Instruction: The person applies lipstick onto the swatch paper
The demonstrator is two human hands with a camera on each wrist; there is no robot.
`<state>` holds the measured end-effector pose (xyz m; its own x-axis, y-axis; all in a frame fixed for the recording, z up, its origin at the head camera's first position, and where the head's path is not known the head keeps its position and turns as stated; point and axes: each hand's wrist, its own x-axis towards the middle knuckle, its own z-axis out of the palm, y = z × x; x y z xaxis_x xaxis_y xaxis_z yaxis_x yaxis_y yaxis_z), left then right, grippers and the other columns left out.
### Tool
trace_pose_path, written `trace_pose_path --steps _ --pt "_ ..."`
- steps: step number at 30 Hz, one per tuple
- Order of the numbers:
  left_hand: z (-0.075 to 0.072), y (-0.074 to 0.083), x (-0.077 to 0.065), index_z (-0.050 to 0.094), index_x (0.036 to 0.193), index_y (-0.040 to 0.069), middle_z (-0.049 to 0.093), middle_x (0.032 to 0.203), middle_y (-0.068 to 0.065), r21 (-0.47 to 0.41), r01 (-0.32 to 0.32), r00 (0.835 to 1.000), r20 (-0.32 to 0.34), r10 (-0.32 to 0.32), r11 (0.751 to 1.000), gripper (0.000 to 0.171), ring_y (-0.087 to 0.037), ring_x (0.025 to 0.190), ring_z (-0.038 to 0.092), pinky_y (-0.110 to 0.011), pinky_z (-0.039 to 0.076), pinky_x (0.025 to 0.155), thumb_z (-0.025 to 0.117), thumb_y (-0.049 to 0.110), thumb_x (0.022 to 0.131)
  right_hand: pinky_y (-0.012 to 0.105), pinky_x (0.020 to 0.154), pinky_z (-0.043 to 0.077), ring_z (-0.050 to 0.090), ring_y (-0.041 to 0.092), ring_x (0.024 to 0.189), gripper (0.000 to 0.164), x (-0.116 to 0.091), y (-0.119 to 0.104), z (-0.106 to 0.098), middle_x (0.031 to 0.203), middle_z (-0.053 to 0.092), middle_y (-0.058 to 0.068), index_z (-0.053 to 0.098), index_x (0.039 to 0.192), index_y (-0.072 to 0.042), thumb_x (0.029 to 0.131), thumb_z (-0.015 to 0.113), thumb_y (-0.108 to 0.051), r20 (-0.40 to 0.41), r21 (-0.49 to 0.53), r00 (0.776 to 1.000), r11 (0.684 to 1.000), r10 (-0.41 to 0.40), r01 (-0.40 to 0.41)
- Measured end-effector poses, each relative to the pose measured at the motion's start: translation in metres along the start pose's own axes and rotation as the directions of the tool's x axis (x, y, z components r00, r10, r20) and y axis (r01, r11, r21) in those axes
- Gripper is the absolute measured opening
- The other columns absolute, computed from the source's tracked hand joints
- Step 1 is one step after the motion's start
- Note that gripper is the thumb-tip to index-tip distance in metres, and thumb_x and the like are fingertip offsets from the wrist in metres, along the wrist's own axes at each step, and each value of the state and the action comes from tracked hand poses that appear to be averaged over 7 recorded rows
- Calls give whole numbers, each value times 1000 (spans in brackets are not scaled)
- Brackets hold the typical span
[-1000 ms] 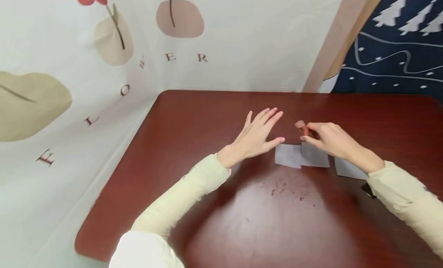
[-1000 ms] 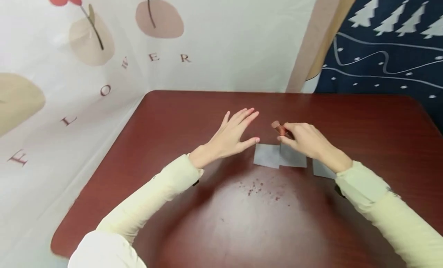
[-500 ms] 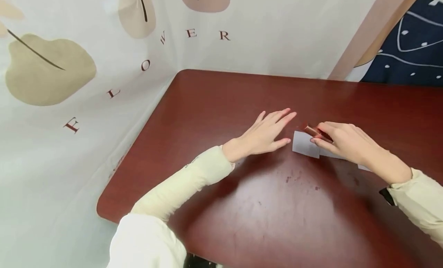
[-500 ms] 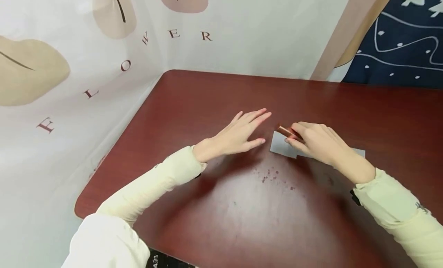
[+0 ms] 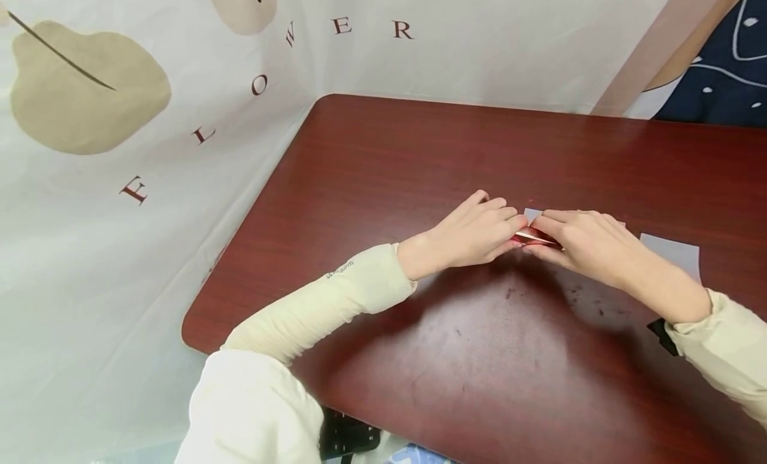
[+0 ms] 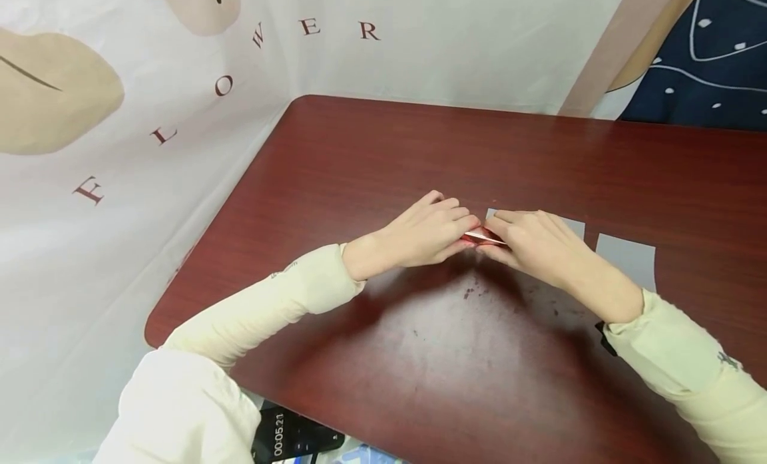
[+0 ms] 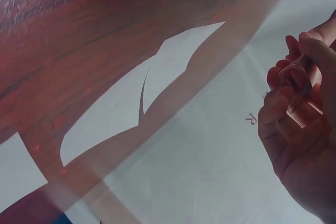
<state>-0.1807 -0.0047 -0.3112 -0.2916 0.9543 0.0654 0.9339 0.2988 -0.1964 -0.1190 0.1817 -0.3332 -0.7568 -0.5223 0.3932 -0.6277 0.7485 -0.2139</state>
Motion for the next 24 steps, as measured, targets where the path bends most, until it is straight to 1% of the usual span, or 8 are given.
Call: trace_pose_path --steps 3,6,8,10,13,15,19,24 --pt "-1 0 0 56 94 18 54 81 9 38 -3 1000 -24 3 999 23 -14 77 44 -28 30 67 46 38 86 22 39 28 34 5 46 21 0 0 -2 64 43 -9 58 81 -11 72 66 -29 -17 20 1000 1000 1 -1" --pt "-6 -6 -4 57 99 19 55 89 9 10 34 999 20 -34 999 27 -14 85 44 -28 30 70 44 40 86 22 41 31 36 4 47 21 -7 4 -5 65 44 -9 58 80 -13 73 66 -31 -12 33 1000 999 24 -24" --pt "-9 -16 -10 58 101 22 54 93 9 -13 107 993 49 -106 994 29 -13 88 43 -27 31 70 44 43 86 23 42 32 36 4 48 21 -17 11 -10 64 44 -9 57 78 -13 68 70 -27 -2 24 998 997 70 -70" --pt "-10 -30 -18 61 101 24 51 95 7 -59 215 975 65 -211 975 29 -12 90 41 -26 31 69 47 44 84 20 43 30 35 4 47 21 -30 18 -17 62 44 -8 55 73 -15 64 73 -23 3 9 989 989 150 -150" --pt "-5 -49 -26 63 92 25 43 88 6 -162 352 936 68 -345 922 25 -12 85 37 -24 29 64 52 44 81 17 43 26 34 5 47 23 -46 26 -26 62 47 -6 54 72 -17 62 75 -21 -2 6 965 965 262 -262" --pt "0 -54 -25 63 88 25 39 84 6 -248 392 920 94 -381 886 23 -12 81 34 -23 27 62 52 43 79 14 43 26 35 4 48 22 -51 27 -27 64 49 -6 56 74 -19 63 75 -22 -2 27 955 955 296 -296" --pt "8 -54 -10 59 88 26 41 77 6 -411 406 914 169 -369 816 17 -9 74 36 -22 27 63 50 38 80 13 46 29 38 2 50 25 -50 25 -21 68 50 -9 59 80 -21 62 75 -22 -7 67 960 958 281 -280" --pt "21 -50 8 61 93 18 49 76 4 -644 390 916 202 -346 658 19 -6 71 42 -17 32 63 58 31 80 12 47 31 39 1 54 29 -48 21 -11 69 48 -12 62 84 -19 59 77 -17 -33 143 962 954 271 -264"
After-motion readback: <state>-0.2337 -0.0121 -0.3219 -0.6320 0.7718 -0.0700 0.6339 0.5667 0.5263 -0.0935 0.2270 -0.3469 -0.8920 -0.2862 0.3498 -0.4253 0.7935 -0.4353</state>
